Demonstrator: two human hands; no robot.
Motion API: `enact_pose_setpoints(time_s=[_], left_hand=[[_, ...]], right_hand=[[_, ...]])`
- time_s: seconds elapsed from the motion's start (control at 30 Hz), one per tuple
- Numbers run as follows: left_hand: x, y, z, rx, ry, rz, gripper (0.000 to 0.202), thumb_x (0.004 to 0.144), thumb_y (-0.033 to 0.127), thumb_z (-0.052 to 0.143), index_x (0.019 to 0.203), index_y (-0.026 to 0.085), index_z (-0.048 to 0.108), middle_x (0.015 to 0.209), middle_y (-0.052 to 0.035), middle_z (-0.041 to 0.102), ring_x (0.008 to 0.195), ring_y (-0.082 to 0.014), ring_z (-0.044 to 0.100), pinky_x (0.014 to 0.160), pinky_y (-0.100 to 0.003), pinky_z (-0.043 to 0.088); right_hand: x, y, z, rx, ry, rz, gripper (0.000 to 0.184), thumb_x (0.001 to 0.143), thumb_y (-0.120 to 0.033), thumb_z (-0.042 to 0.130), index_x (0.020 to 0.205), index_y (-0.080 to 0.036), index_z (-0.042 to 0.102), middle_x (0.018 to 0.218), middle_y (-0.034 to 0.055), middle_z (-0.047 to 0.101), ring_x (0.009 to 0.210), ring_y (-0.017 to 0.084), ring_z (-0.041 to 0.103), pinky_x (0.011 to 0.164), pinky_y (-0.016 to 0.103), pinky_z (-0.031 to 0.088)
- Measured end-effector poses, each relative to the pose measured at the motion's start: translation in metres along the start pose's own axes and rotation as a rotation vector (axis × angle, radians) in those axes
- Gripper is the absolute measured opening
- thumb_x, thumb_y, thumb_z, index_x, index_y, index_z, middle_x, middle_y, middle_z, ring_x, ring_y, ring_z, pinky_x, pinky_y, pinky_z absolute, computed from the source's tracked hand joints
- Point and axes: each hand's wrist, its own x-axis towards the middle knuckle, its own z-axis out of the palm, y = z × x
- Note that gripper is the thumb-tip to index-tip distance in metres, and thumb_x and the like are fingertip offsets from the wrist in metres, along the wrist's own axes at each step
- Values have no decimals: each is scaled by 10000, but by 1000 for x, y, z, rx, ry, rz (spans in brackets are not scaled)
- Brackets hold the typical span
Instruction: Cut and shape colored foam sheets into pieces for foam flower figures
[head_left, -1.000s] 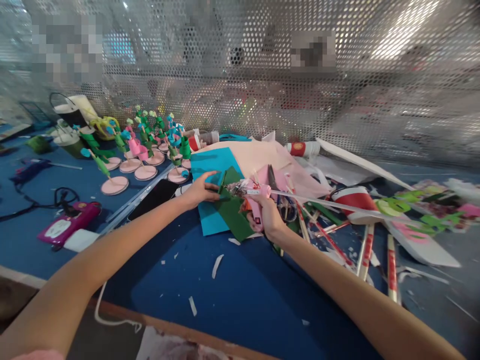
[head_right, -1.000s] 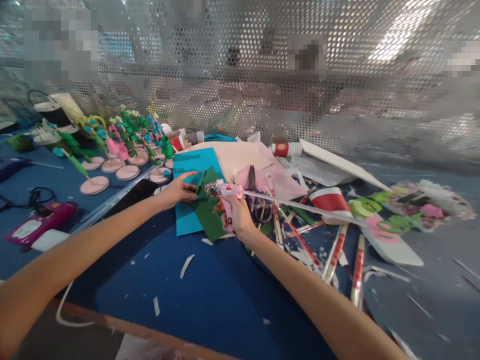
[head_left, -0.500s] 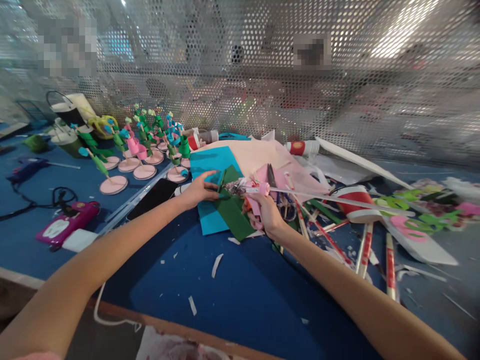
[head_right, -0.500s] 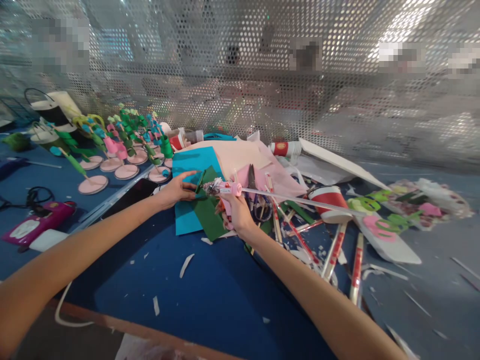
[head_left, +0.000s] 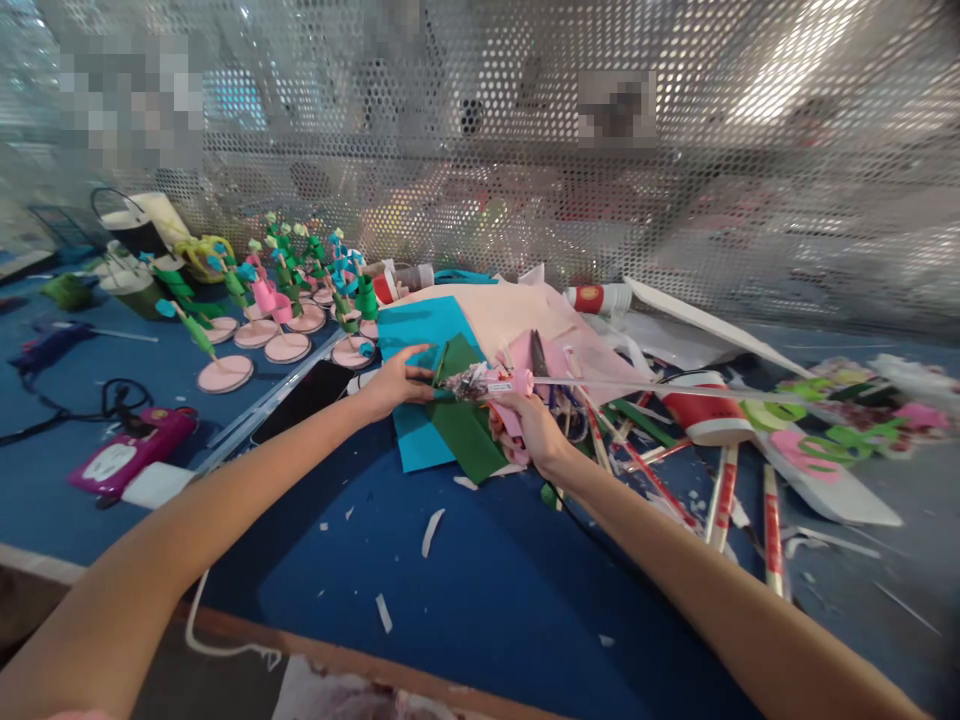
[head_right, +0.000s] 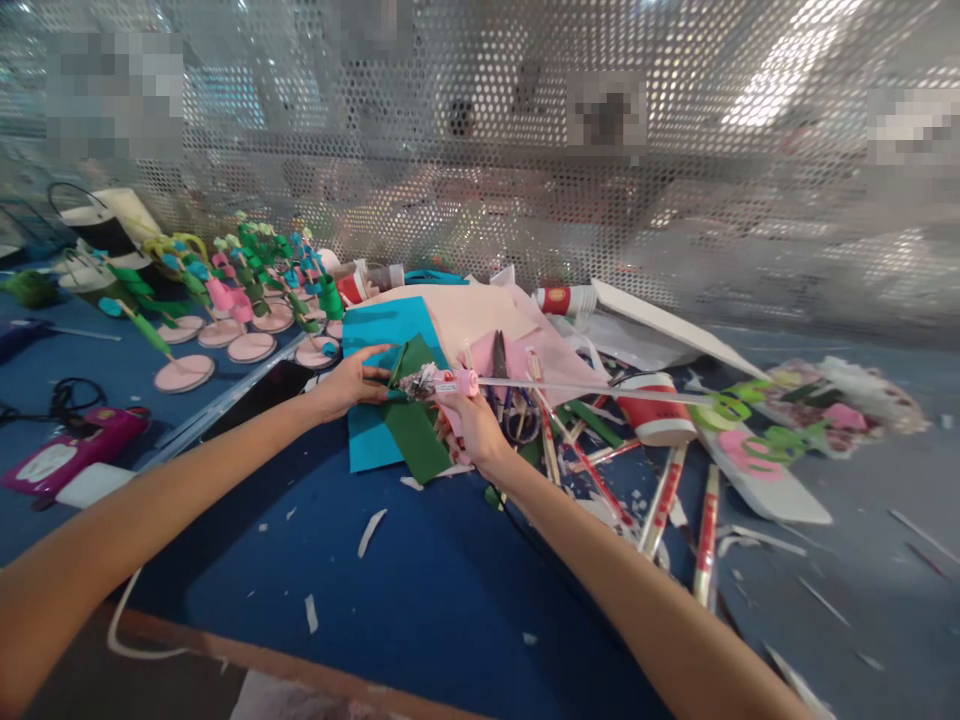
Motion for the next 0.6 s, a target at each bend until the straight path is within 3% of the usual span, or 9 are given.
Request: enact_pose_setpoints(time_s=[0.2, 0.4, 0.5, 0.6], left_hand=[[-1, 1, -1, -11, -50, 29, 980, 455, 92, 799, 1320, 196, 350, 938, -35, 588, 577, -85, 584, 566, -246, 509], [-2, 2, -2, 19, -61, 26, 1019, 441, 106, 815, 1334, 209, 334, 1090, -94, 572, 577, -73, 583, 596, -266, 518], [0, 3, -4, 26, -76, 12, 992, 457, 130, 818, 1325, 214, 345, 1109, -94, 572, 609, -85, 596, 642, -291, 532], [0, 8, -8, 89, -94, -1, 969, 474, 161, 821, 1321, 193, 350, 1092, -101, 582, 674, -119, 619, 679, -315, 537]], right_hand=[[3, -3, -5, -49, -37, 50, 307, 732, -248, 436, 437, -161, 453, 321, -20, 434, 210, 49, 270, 219, 179, 183], [3, -11, -18, -103, -211, 86, 317, 739, -324, 393, 495, -154, 502, 314, -21, 402, 215, 54, 230, 244, 194, 156], [-1, -21, -27, -142, -222, -17, 315, 740, -386, 389, 563, -165, 526, 276, -56, 290, 224, 77, 225, 281, 220, 185], [-8, -31, -41, -284, -62, -256, 302, 756, -417, 375, 638, -181, 522, 323, -55, 302, 270, 98, 261, 322, 245, 208]])
